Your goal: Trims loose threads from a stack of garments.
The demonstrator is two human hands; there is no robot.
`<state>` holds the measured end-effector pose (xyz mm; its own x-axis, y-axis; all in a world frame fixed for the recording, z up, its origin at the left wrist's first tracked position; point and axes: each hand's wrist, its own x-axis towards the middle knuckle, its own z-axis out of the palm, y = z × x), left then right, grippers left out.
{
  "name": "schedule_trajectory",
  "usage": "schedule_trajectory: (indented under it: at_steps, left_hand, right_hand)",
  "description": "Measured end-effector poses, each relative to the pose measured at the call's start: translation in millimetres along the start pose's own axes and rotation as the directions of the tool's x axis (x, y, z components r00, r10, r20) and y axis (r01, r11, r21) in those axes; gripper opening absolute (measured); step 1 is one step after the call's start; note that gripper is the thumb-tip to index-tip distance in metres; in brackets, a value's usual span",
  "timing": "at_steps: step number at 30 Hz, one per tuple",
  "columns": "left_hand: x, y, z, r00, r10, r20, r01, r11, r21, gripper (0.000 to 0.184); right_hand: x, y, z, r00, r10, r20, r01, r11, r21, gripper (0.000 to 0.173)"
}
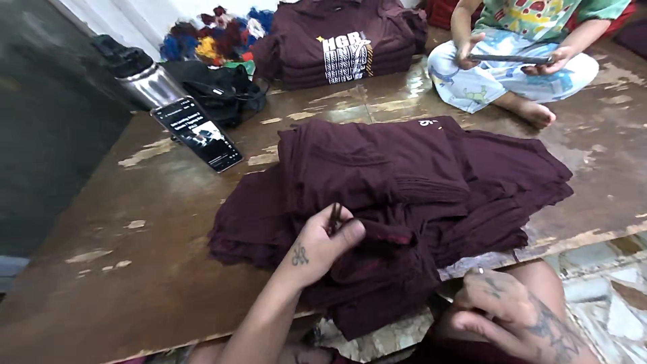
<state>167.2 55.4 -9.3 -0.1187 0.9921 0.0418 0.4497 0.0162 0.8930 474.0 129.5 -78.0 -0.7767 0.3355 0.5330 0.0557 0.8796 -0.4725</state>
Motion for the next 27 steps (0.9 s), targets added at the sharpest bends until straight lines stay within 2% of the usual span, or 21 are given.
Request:
schedule_trajectory:
  at_steps: [1,2,3,4,5,6,7,8,9,10,11,12,13,14,16,17,19,22,23,25,27]
  left_hand:
    - [-6,3,-11,0.992,0.037,0.119,-0.060,0.979,0.195,0.027]
    - [-12,5,-23,0.981,0.091,0.169,-0.144,0.933,0.329,0.026]
    - [-19,5,-38,0.986,0.151,0.069,-0.165,0.913,0.374,0.018]
    - [-27,0,-51,0.958,0.195,-0.209,-0.127,0.945,0.302,0.010]
    - [-28,0,-58,0.808,0.200,-0.554,-0.165,0.980,0.113,0.007]
    - [-21,7,-60,0.604,0.138,-0.785,-0.279,0.959,-0.047,0.011]
    - [-15,19,-57,0.488,0.095,-0.868,-0.366,0.925,-0.105,0.013]
    - [-15,25,-46,0.518,0.130,-0.846,-0.399,0.911,-0.104,0.012]
    - [-22,24,-30,0.651,0.229,-0.724,-0.383,0.922,-0.053,0.008]
    - [-31,20,-18,0.809,0.315,-0.496,-0.328,0.943,0.065,0.012]
    - [-39,12,-9,0.907,0.343,-0.243,-0.300,0.933,0.198,0.023]
    - [-45,-2,-2,0.948,0.315,-0.040,-0.288,0.907,0.307,0.029]
    - [-52,-17,3,0.959,0.268,0.087,-0.282,0.894,0.347,0.027]
    - [-57,-29,5,0.956,0.264,0.132,-0.294,0.889,0.352,0.021]
    - [-61,-36,5,0.935,0.335,0.115,-0.354,0.882,0.311,0.015]
    - [-58,-31,3,0.922,0.375,0.099,-0.387,0.870,0.305,0.016]
    - [-46,-13,2,0.911,0.406,0.073,-0.405,0.846,0.347,0.014]
    - [-38,5,10,0.882,0.468,-0.048,-0.399,0.799,0.450,0.009]
    - [-41,6,11,0.868,0.493,-0.060,-0.428,0.803,0.414,0.012]
    - [-53,0,3,0.875,0.483,0.025,-0.460,0.814,0.354,0.021]
    - [-65,-10,0,0.924,0.311,0.225,-0.380,0.822,0.424,0.025]
  right_hand:
    - [7,-2,-3,0.999,-0.012,-0.044,0.011,1.000,-0.022,0.037]
    - [15,-3,-6,0.996,-0.027,-0.082,0.024,0.999,-0.029,0.034]
    - [24,-4,-7,0.992,-0.042,-0.118,0.040,0.999,-0.015,0.037]
    - [32,-4,-5,0.988,-0.056,-0.147,0.058,0.998,0.009,0.043]
    - [41,-5,0,0.982,-0.066,-0.176,0.072,0.997,0.028,0.047]
    - [50,-6,8,0.977,-0.063,-0.206,0.075,0.996,0.051,0.049]
    - [60,-7,17,0.975,-0.035,-0.220,0.049,0.997,0.056,0.050]
    - [67,-8,28,0.974,-0.012,-0.228,0.024,0.998,0.050,0.048]
    - [70,-6,38,0.968,-0.018,-0.248,0.027,0.999,0.032,0.040]
    - [66,-4,45,0.960,-0.047,-0.278,0.053,0.998,0.016,0.028]
    - [59,-3,44,0.955,-0.063,-0.291,0.072,0.997,0.019,0.019]
    - [51,-5,36,0.958,-0.060,-0.281,0.078,0.995,0.055,0.015]
    - [46,-10,21,0.973,-0.040,-0.225,0.070,0.989,0.128,0.017]
    - [43,-16,3,0.991,-0.017,-0.134,0.047,0.974,0.222,0.024]
    - [49,-27,-25,0.998,-0.008,0.070,-0.010,0.966,0.259,0.034]
    - [51,-31,-30,0.995,-0.009,0.102,-0.016,0.971,0.238,0.042]
    - [54,-32,-23,1.000,0.008,0.016,-0.011,0.978,0.207,0.054]
    - [66,-19,16,0.990,0.009,-0.141,-0.022,0.995,-0.094,0.042]
    - [68,-10,30,0.980,-0.049,-0.195,0.012,0.983,-0.185,0.029]
    - [55,-4,36,0.970,-0.096,-0.221,0.043,0.971,-0.234,0.011]
    - [38,-9,24,0.988,-0.060,-0.146,0.028,0.978,-0.209,0.011]
